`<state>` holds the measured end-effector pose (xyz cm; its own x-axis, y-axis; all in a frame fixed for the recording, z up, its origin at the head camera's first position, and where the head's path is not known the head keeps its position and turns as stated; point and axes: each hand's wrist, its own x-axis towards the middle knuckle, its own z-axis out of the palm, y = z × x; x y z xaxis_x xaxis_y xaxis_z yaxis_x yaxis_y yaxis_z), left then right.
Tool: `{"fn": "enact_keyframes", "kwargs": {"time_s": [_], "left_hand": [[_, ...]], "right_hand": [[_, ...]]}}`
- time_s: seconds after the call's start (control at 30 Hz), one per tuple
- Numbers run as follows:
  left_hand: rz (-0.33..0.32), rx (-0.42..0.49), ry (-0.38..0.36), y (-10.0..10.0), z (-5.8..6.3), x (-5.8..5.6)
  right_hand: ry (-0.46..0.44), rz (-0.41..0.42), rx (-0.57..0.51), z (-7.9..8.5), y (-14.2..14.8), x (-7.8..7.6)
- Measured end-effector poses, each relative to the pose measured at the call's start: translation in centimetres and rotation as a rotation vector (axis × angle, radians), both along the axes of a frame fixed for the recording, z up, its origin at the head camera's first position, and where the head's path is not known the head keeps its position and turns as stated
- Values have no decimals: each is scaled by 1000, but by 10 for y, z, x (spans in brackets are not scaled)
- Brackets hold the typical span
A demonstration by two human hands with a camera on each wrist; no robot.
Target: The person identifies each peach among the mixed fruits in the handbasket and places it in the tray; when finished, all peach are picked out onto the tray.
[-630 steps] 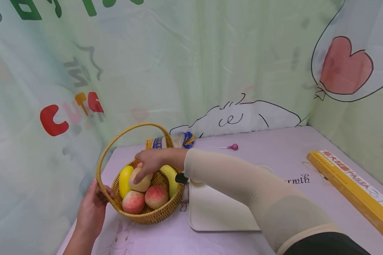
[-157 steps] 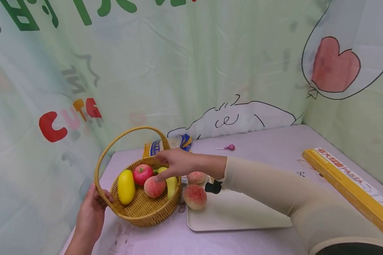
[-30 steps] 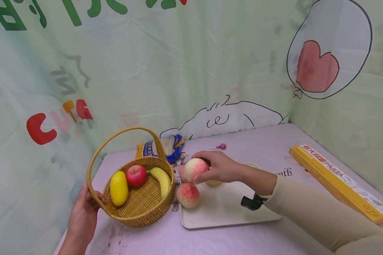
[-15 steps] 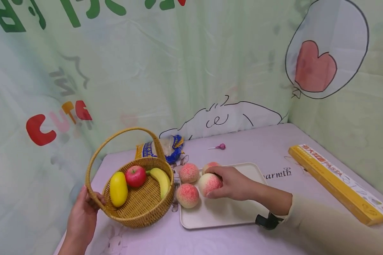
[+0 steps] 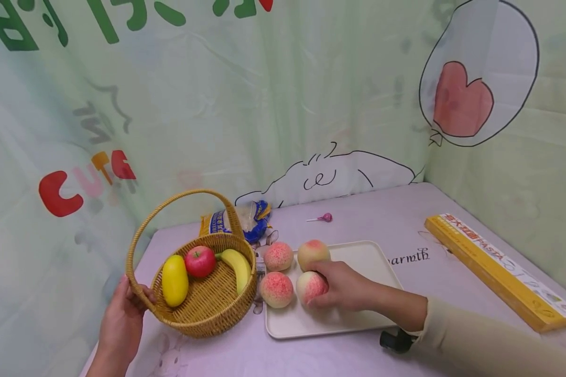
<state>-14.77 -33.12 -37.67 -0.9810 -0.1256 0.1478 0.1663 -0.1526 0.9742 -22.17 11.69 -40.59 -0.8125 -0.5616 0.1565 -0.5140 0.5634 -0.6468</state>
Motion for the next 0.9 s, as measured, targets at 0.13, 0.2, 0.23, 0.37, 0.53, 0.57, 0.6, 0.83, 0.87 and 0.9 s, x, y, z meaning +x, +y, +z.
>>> {"fn": "enact_keyframes", "kwargs": {"time_s": [0.13,0.2,0.23,0.37,0.53,0.57,0.6,0.83,0.87,0.9], "left_hand": [[6,-8,-12,0,0,0],[8,-8,-14,0,0,0],[7,-7,-13,0,0,0],[-1,-1,-5,0,0,0],[-7,11,3,1,0,0],[-7,10,6,0,0,0],[-7,10,7,0,0,0],[-30,14,22,-1,-2,-1],[-34,19,25,-1,-2,-1],[-36,23,26,-2,-2,0]], "right_hand": [[14,6,15,-1,-2,1],[28,1,29,-1,-3,1],[31,-2,38,0,-3,2],[43,-21,43,6,-4,5],[66,-35,21,13,1,8],[71,-37,23,13,2,8],[77,-35,21,14,4,8],[70,-30,-40,19,14,9],[65,-31,-55,21,15,9],[61,-36,-67,24,16,9]]}}
